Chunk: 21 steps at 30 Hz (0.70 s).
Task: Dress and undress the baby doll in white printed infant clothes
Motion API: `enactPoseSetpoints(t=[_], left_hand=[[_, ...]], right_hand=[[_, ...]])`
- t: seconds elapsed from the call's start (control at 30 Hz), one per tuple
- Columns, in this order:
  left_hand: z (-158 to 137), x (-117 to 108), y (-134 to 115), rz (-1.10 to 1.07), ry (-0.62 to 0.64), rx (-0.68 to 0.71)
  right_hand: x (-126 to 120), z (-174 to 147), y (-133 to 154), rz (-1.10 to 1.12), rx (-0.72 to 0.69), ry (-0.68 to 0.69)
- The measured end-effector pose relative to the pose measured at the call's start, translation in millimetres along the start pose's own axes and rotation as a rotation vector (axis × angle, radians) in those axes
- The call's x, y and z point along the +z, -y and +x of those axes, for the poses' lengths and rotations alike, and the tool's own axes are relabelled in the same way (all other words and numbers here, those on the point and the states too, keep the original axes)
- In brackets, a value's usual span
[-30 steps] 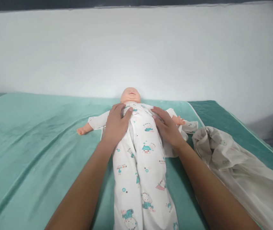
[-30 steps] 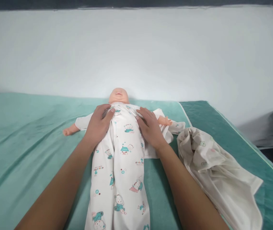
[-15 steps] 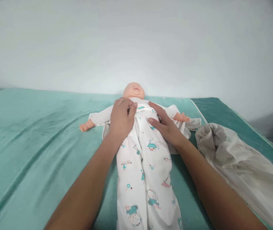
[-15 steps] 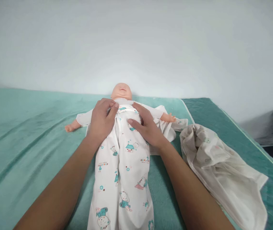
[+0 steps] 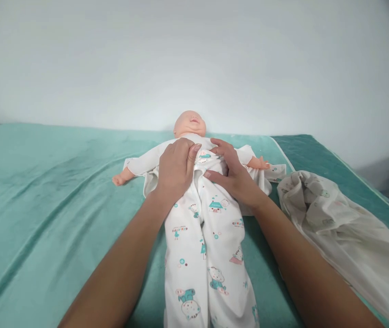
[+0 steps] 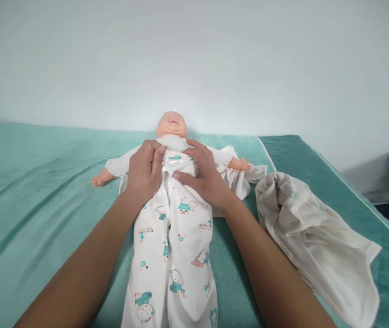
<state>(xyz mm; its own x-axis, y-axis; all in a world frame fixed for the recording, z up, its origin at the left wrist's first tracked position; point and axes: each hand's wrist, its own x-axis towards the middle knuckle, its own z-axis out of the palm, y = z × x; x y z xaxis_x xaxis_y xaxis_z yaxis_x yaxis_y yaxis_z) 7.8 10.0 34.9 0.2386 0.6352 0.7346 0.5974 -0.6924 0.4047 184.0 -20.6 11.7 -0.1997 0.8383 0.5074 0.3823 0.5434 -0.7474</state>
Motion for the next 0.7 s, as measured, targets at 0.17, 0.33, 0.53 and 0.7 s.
enactPoseSetpoints(t=[0.17,0.33,0.53,0.7], left_hand=[[-1.3,-0.6,0.1,0.024,0.028,-0.050],[-1.0,-1.4,2.3,0.077,0.074,-0.079],[0.6,-4.4,10.0,0.114,0.105,-0.094],[1.2,-6.0,20.3,0.093,0.105,-0.128]], right_hand=[[2.5,0.0,0.6,-0.033,-0.032,-0.046],[4.3,0.6,11.8,0.008,0.047,-0.119],[-2.2,1.3,19.2,0.140,0.087,-0.184],[-9.5,-1.8,14.5,0.178,0.170,-0.226]])
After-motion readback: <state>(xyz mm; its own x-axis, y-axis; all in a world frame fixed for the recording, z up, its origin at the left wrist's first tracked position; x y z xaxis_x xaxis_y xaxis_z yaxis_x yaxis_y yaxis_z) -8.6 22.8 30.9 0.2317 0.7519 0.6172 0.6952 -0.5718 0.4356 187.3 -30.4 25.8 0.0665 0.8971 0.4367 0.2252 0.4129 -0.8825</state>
